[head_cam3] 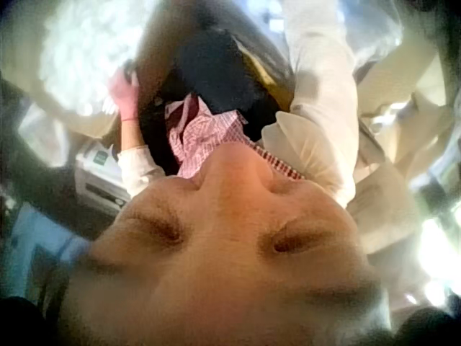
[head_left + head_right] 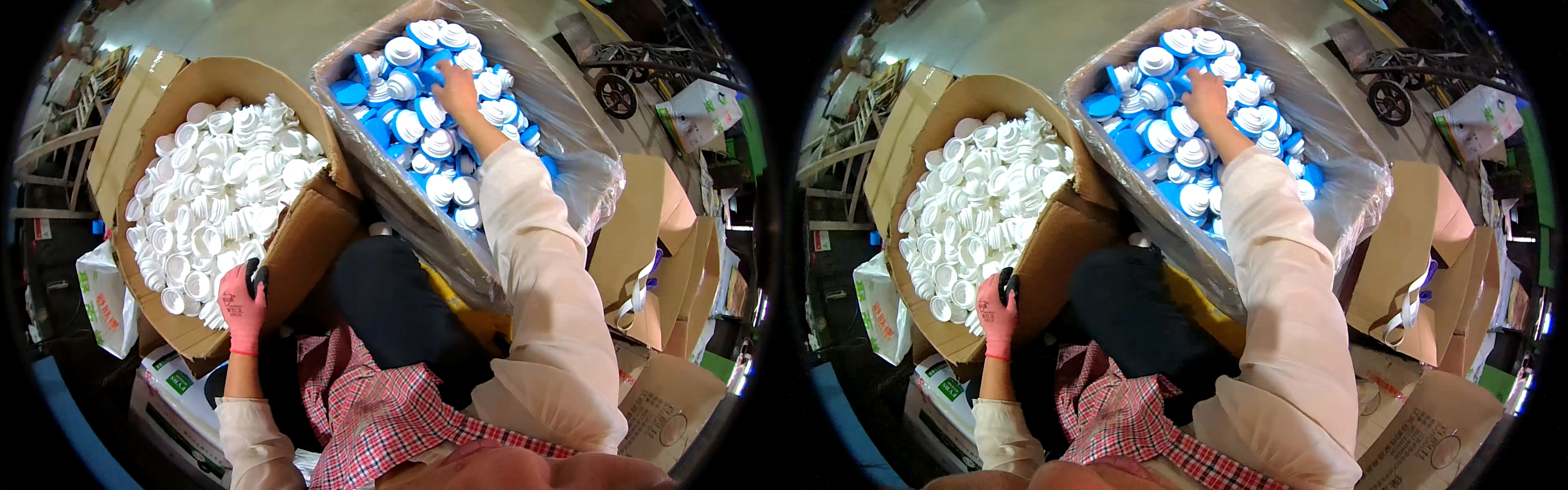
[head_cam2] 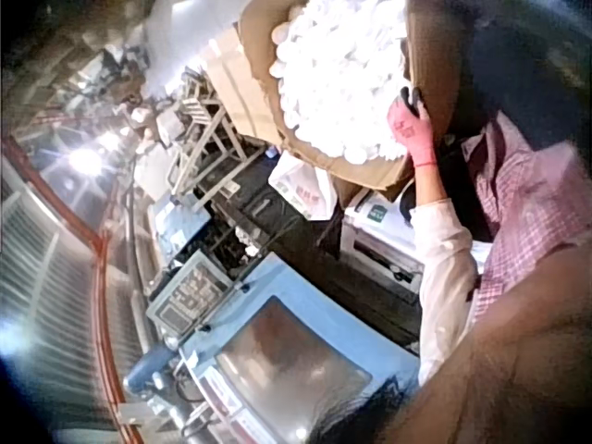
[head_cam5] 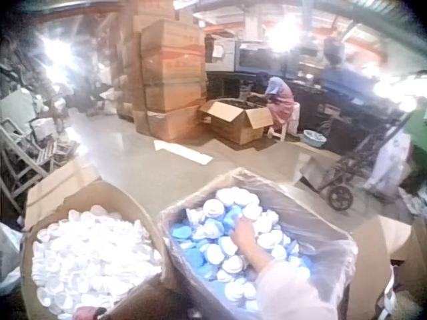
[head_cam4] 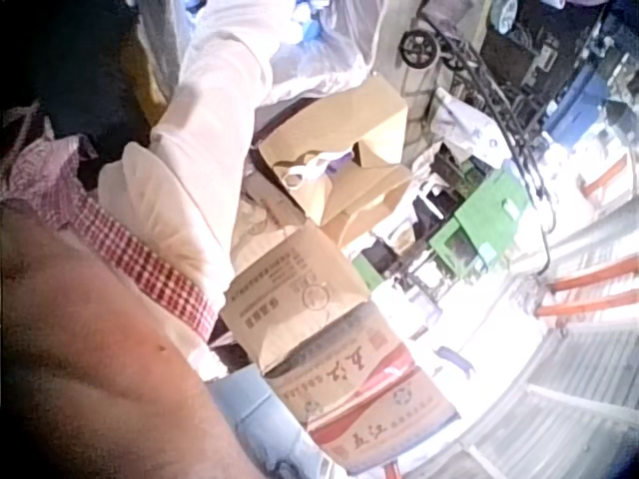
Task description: The person repeatedly picks up white plastic cups and blue lids, fits the lids onto the cups, and places the assembled units into a nearby bin. The process is continuous and repetitive, with the person handling one unit at a time.
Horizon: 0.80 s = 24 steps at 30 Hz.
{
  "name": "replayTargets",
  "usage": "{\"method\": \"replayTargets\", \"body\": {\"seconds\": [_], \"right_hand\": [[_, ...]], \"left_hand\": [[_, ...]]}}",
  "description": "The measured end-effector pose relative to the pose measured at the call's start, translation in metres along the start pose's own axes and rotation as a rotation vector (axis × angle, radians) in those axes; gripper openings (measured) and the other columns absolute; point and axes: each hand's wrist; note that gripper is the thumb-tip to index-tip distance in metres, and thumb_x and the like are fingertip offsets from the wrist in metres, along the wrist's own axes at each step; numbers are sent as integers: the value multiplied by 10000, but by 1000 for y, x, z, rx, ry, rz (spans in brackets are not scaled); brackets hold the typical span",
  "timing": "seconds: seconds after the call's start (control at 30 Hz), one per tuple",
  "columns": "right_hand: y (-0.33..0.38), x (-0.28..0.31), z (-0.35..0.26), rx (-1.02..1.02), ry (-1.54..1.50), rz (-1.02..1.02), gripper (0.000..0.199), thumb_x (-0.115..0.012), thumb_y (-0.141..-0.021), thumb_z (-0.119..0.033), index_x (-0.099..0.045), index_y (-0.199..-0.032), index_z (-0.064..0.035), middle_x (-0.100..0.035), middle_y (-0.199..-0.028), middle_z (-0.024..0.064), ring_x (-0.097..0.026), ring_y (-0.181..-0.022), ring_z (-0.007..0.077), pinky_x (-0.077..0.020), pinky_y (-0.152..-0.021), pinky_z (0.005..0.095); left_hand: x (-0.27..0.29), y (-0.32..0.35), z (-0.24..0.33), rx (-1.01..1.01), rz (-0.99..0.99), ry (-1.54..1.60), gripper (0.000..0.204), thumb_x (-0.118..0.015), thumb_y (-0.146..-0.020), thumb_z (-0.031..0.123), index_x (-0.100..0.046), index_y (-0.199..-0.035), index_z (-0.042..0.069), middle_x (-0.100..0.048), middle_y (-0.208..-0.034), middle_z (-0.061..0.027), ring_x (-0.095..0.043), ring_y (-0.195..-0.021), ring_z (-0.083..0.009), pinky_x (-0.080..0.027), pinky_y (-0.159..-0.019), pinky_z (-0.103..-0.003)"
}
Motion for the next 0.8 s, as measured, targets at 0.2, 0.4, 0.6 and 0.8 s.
{"method": "replayTargets", "body": {"seconds": [0.2, 0.4, 0.6, 0.8], "right_hand": [[56, 111, -65, -395, -1331, -175, 491, -705, -836, -187, -470, -1250, -68, -608, -974, 65, -596, -875, 158, -516, -677, 327], [172, 209, -131, -329, -1413, -506, 306, -660, -869, -233, -533, -1113, -99, -585, -931, -4, -536, -817, 69, -419, -680, 225], [243, 248, -172, -148, -1381, -631, 354, -665, -888, -232, -534, -1160, -46, -596, -1022, 36, -537, -931, 85, -434, -822, 249], [285, 263, -187, -172, -1431, -697, 394, -591, -945, -325, -558, -1221, -45, -606, -1026, 19, -546, -914, 80, -452, -785, 236]], "left_hand": [[-2, 9, -10, 0, 60, 31, 424, -693, -722, 92, -588, -1126, 12, -608, -1063, -170, -546, -1032, -365, -420, -938, -438], [41, 11, 63, 71, 215, 697, 370, -546, -861, -1, -536, -1230, -27, -598, -1183, -141, -601, -1069, -234, -465, -907, -333], [90, 33, 184, -100, -22, 1275, 461, -567, -917, 88, -442, -1348, -17, -526, -1298, -117, -525, -1167, -201, -398, -1004, -313], [107, 73, 198, 224, -240, 1583, 501, -633, -909, 240, -477, -1324, 9, -550, -1243, -115, -522, -1128, -182, -428, -955, -313]]}}
Point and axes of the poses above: each hand's wrist, its own y-axis away from the middle knuckle, its own x-axis out of the back of the hand, z = x × y
